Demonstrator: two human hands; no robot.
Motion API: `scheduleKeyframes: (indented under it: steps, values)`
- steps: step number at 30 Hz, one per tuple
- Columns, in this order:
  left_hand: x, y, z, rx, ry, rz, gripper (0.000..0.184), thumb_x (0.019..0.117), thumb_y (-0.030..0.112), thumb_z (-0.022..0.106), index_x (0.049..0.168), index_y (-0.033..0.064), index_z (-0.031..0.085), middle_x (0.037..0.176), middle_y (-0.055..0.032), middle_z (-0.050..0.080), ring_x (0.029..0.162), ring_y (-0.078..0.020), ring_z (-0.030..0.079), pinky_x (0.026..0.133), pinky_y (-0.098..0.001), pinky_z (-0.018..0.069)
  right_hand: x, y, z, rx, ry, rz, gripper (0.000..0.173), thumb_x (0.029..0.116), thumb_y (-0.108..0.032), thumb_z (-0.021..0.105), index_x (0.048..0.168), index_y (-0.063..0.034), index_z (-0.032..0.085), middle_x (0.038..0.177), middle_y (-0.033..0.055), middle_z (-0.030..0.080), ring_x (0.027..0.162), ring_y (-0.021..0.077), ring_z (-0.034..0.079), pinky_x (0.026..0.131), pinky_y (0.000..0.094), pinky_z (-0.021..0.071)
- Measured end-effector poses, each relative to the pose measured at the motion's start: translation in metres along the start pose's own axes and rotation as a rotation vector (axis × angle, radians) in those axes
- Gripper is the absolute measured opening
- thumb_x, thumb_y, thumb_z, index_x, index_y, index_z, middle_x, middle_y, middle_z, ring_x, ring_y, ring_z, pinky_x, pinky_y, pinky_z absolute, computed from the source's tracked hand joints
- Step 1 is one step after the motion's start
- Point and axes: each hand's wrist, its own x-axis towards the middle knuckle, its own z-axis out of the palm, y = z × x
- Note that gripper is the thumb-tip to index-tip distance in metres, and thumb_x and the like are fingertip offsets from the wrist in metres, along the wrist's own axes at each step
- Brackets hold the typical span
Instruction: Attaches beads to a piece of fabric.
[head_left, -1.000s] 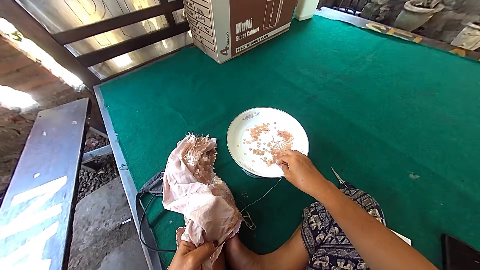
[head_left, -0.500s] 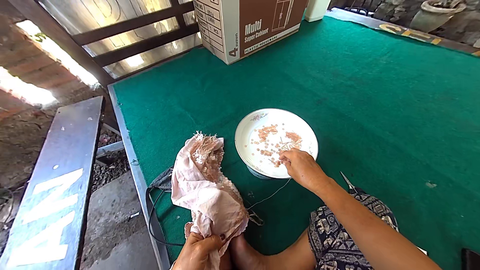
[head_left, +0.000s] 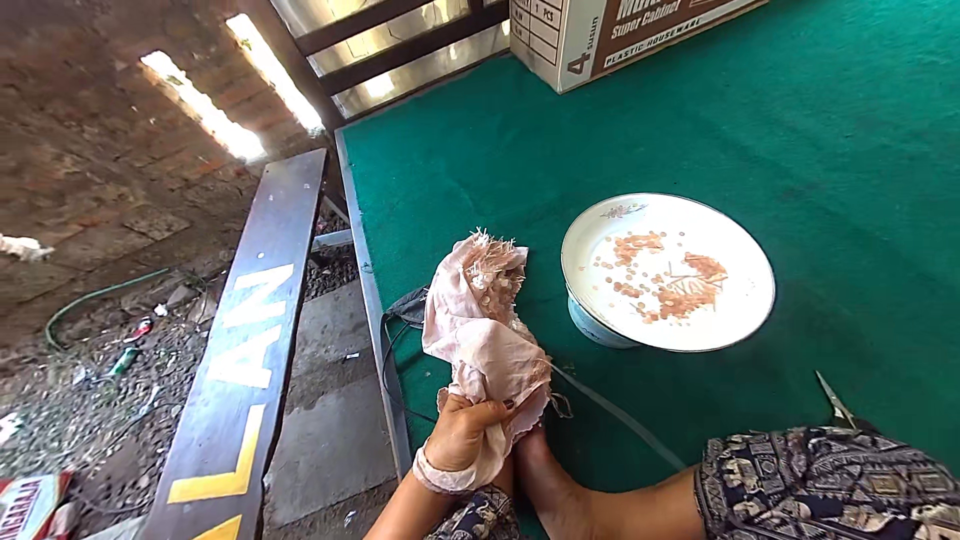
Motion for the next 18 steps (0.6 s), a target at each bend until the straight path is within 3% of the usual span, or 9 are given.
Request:
scheduleKeyframes:
  steps: [1, 2, 3, 4, 5, 8, 11, 18]
  values:
    - [0.000, 0.000, 0.000, 0.005, -0.011, -0.001, 0.037, 0.0758, -0.020, 0.051, 0.098, 0.0055, 0.067, 0.091, -0.0069, 0.076, 0.085, -0.0142, 0.074, 0.081, -0.0332, 0.0612, 0.002, 0.003, 0.005, 0.012, -0.041, 0.039, 0.061, 0.0770, -0.060, 0.080, 0.101, -0.0053, 0.070, 0.112, 0.0019, 0.069, 0.117, 0.0027, 0.059, 0.103, 0.0199, 0.0451]
    - [0.000, 0.000, 0.001, 0.009, -0.022, -0.001, 0.037, 0.0763, -0.020, 0.051, 0.098, 0.0060, 0.067, 0.091, -0.0063, 0.076, 0.085, -0.0137, 0.074, 0.081, -0.0327, 0.0611, 0.002, 0.013, 0.007, 0.036, -0.036, 0.079, 0.059, 0.0786, -0.061, 0.079, 0.102, -0.0070, 0.070, 0.107, -0.0012, 0.070, 0.110, -0.0002, 0.061, 0.096, 0.0182, 0.0483]
    - [0.000, 0.000, 0.001, 0.014, -0.034, -0.001, 0.037, 0.0769, -0.019, 0.051, 0.098, 0.0067, 0.067, 0.092, -0.0060, 0.076, 0.085, -0.0135, 0.074, 0.081, -0.0326, 0.0611, 0.002, 0.029, 0.010, 0.099, 0.016, 0.120, 0.044, 0.0844, -0.051, 0.078, 0.096, -0.0096, 0.070, 0.093, -0.0044, 0.072, 0.091, -0.0011, 0.066, 0.080, 0.0182, 0.0538]
    - [0.000, 0.000, 0.001, 0.018, -0.044, 0.001, 0.037, 0.0770, -0.019, 0.051, 0.098, 0.0073, 0.068, 0.092, -0.0058, 0.076, 0.085, -0.0133, 0.074, 0.081, -0.0325, 0.0612, 0.005, 0.046, 0.011, 0.175, 0.089, 0.159, 0.023, 0.0917, -0.034, 0.074, 0.092, -0.0106, 0.070, 0.083, -0.0045, 0.072, 0.076, 0.0019, 0.069, 0.068, 0.0211, 0.0582]
    - [0.000, 0.000, 0.001, 0.023, -0.054, 0.003, 0.038, 0.0770, -0.019, 0.051, 0.098, 0.0080, 0.069, 0.092, -0.0056, 0.077, 0.086, -0.0132, 0.074, 0.081, -0.0326, 0.0613, 0.011, 0.062, 0.014, 0.244, 0.209, 0.212, 0.006, 0.0948, -0.015, 0.067, 0.093, -0.0109, 0.071, 0.082, -0.0039, 0.073, 0.070, 0.0050, 0.070, 0.066, 0.0241, 0.0603]
    - [0.000, 0.000, -0.001, 0.031, -0.077, 0.005, 0.038, 0.0782, -0.018, 0.052, 0.098, 0.0089, 0.069, 0.093, -0.0058, 0.077, 0.086, -0.0132, 0.074, 0.081, -0.0325, 0.0614, 0.041, 0.095, 0.025, 0.482, 0.637, 0.357, 0.017, 0.0940, 0.008, 0.061, 0.091, -0.0037, 0.073, 0.079, 0.0041, 0.075, 0.064, 0.0117, 0.073, 0.063, 0.0275, 0.0643]
    - [0.000, 0.000, -0.006, 0.025, -0.088, 0.007, 0.038, 0.0777, -0.018, 0.053, 0.099, 0.0088, 0.070, 0.094, -0.0056, 0.077, 0.087, -0.0126, 0.074, 0.081, -0.0320, 0.0611, 0.055, 0.106, 0.026, 0.558, 0.764, 0.421, 0.015, 0.0932, 0.011, 0.060, 0.092, 0.0005, 0.071, 0.077, 0.0085, 0.075, 0.063, 0.0142, 0.073, 0.061, 0.0280, 0.0645]
    - [-0.002, -0.001, -0.009, 0.040, -0.073, 0.008, 0.038, 0.0775, -0.018, 0.053, 0.099, 0.0084, 0.070, 0.094, -0.0052, 0.076, 0.087, -0.0122, 0.074, 0.082, -0.0319, 0.0607, 0.055, 0.110, 0.025, 0.551, 0.767, 0.442, 0.015, 0.0930, 0.011, 0.060, 0.093, 0.0015, 0.072, 0.075, 0.0083, 0.075, 0.062, 0.0139, 0.073, 0.061, 0.0272, 0.0642]
